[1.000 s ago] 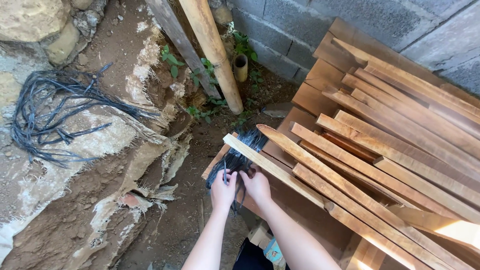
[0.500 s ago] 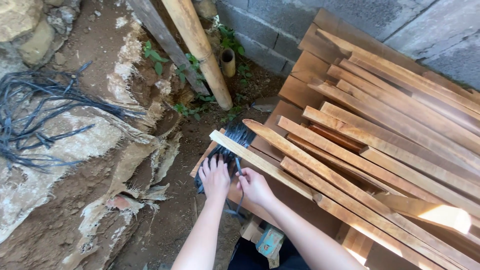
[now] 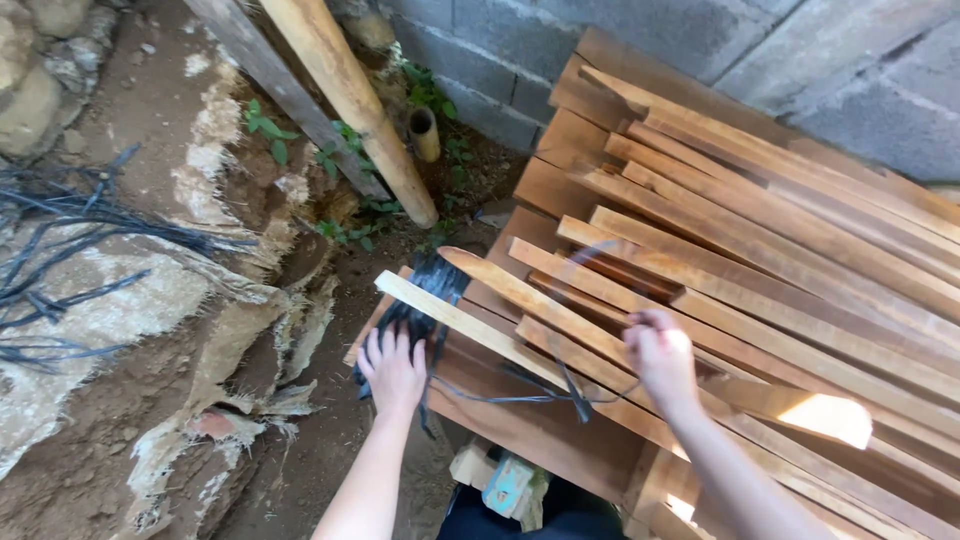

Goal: The person is tying several pieces of cut wood together into bundles using plastic straps.

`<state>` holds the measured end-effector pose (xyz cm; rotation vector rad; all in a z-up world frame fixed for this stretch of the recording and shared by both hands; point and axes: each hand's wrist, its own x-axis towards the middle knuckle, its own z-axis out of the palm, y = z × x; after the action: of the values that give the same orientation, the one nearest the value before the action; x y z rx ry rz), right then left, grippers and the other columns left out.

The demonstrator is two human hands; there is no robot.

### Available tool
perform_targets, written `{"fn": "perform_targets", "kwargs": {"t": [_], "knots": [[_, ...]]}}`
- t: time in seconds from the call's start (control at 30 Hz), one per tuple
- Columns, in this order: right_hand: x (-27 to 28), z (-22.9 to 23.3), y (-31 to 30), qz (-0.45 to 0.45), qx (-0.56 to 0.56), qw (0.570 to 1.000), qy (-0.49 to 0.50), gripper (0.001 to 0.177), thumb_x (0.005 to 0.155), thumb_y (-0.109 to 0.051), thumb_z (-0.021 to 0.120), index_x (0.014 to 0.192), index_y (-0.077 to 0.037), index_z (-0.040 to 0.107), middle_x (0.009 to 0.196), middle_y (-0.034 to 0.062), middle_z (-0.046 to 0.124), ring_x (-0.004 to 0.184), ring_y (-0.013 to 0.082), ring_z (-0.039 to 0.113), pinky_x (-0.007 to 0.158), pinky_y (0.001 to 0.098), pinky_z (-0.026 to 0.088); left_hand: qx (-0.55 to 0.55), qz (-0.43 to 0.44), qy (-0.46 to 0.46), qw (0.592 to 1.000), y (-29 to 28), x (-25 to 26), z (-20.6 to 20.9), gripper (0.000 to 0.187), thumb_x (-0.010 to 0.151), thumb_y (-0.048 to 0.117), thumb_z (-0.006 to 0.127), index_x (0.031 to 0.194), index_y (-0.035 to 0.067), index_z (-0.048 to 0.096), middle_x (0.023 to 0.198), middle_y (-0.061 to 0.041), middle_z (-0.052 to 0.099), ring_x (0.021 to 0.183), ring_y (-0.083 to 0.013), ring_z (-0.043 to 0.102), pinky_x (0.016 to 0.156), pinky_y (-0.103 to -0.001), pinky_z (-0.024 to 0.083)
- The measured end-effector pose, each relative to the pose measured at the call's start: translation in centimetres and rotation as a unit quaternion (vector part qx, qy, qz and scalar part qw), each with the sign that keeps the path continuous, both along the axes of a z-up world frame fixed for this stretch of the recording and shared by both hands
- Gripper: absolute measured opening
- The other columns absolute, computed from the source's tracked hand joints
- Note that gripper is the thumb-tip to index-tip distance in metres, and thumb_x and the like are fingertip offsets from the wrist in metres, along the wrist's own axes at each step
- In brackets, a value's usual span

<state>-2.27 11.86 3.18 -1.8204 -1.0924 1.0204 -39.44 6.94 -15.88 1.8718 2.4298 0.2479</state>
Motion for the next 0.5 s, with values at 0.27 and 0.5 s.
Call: {"fn": "perform_targets", "kwargs": {"t": [0.27, 0.5], "knots": [[-6.1, -1.4, 0.0, 0.099, -0.097, 0.954, 0.267, 0.024, 0.104, -0.006, 0.046, 0.122, -0.001, 0.061, 0.080, 0.0110, 0.066, 0.056, 0.0162, 0.062, 0.049, 0.0264, 0.052, 0.070, 0.076, -0.177, 0.979, -4.7, 5.8, 4.2, 0.020, 0.101, 0.032, 0.052, 0.116, 0.024, 0.063, 0.127, 0.003, 0.063, 0.126, -0.0223, 0.051, 0.113, -0.050, 0.026], [-13.8, 3.1, -2.3, 0.257, -0.148, 0.912, 0.284, 0.028, 0.104, -0.005, 0.040, 0.122, 0.001, 0.061, 0.088, 0.0088, 0.068, 0.074, 0.0139, 0.067, 0.068, 0.0255, 0.061, -0.147, -0.226, -0.342, 0.900, -7.2, 14.1, 13.0, 0.101, 0.084, 0.064, 0.071, 0.156, 0.003, 0.033, 0.156, -0.020, 0.044, 0.144, -0.0397, 0.035, 0.117, -0.061, 0.014]]}}
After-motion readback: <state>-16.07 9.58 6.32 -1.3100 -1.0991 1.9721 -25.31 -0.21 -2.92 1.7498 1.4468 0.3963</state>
